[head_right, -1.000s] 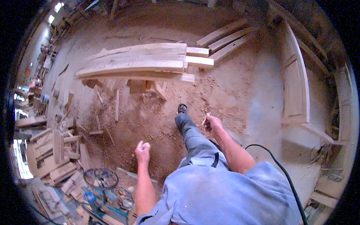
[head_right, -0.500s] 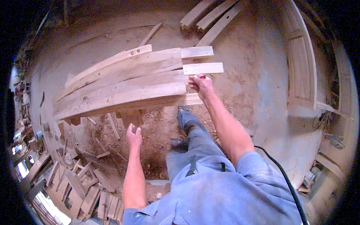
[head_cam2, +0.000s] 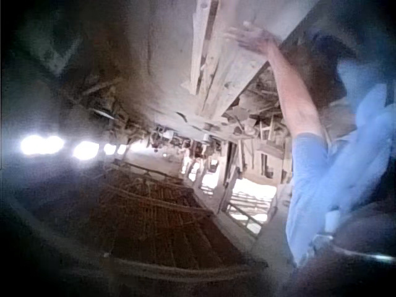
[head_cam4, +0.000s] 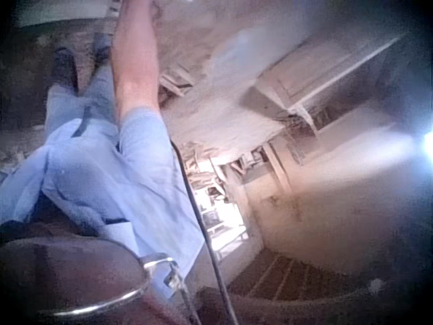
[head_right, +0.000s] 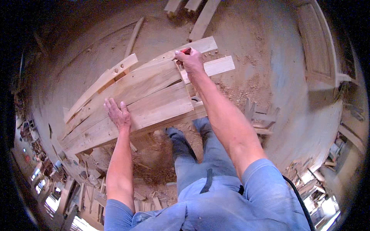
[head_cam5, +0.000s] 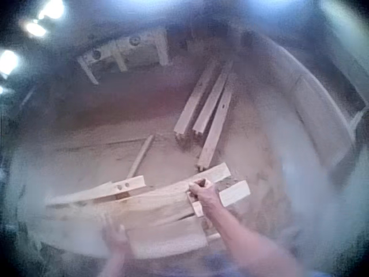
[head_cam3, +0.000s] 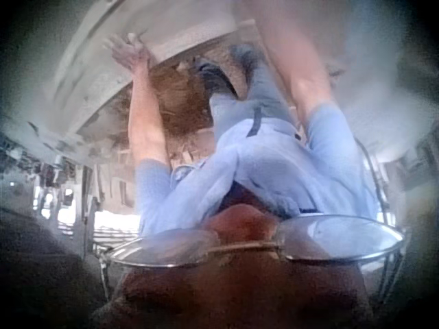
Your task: The person picks up wooden planks from a pile on the floor, inspects them, and places them into a separate stack. The person handles the planks one by one, turning them over to check their condition before stacking them.
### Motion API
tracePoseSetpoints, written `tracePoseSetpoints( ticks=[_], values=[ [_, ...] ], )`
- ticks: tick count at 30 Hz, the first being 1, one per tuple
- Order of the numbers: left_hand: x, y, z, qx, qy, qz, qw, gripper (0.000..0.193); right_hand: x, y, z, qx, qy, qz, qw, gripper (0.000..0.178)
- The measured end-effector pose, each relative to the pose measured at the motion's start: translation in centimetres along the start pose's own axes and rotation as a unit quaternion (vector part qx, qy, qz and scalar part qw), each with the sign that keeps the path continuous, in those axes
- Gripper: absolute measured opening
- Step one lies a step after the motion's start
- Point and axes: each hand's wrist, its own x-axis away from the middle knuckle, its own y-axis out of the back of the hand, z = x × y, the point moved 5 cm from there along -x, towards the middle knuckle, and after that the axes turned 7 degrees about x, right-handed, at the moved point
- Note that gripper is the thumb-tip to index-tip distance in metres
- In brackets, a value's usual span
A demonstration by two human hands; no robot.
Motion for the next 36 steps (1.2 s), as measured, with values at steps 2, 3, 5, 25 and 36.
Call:
tracePoseSetpoints(
  ticks=[2,3,5,25,36],
  values=[
    [-0.1,-0.7,0.2,-0.065,-0.011,-0.003,0.998,0.059,0.3,-0.9,0.5,0.005,0.004,-0.013,1.000,0.017],
    [-0.3,-0.8,-0.3,-0.063,-0.015,-0.006,0.998,0.058,0.3,-0.7,0.5,0.009,0.009,-0.023,1.000,0.015],
    [-0.5,-0.9,-1.2,-0.061,-0.019,-0.014,0.998,0.056,-0.7,-0.1,0.0,0.004,0.035,-0.008,0.999,0.016],
    [-0.7,0.0,-1.5,-0.039,-0.030,-0.036,0.998,0.051,-1.2,-1.9,0.7,0.060,0.060,-0.081,0.993,0.018],
    [-0.9,0.2,-1.8,-0.033,-0.030,-0.035,0.998,0.054,-1.8,-2.1,0.4,0.076,0.080,-0.100,0.989,0.016]
  ],
)
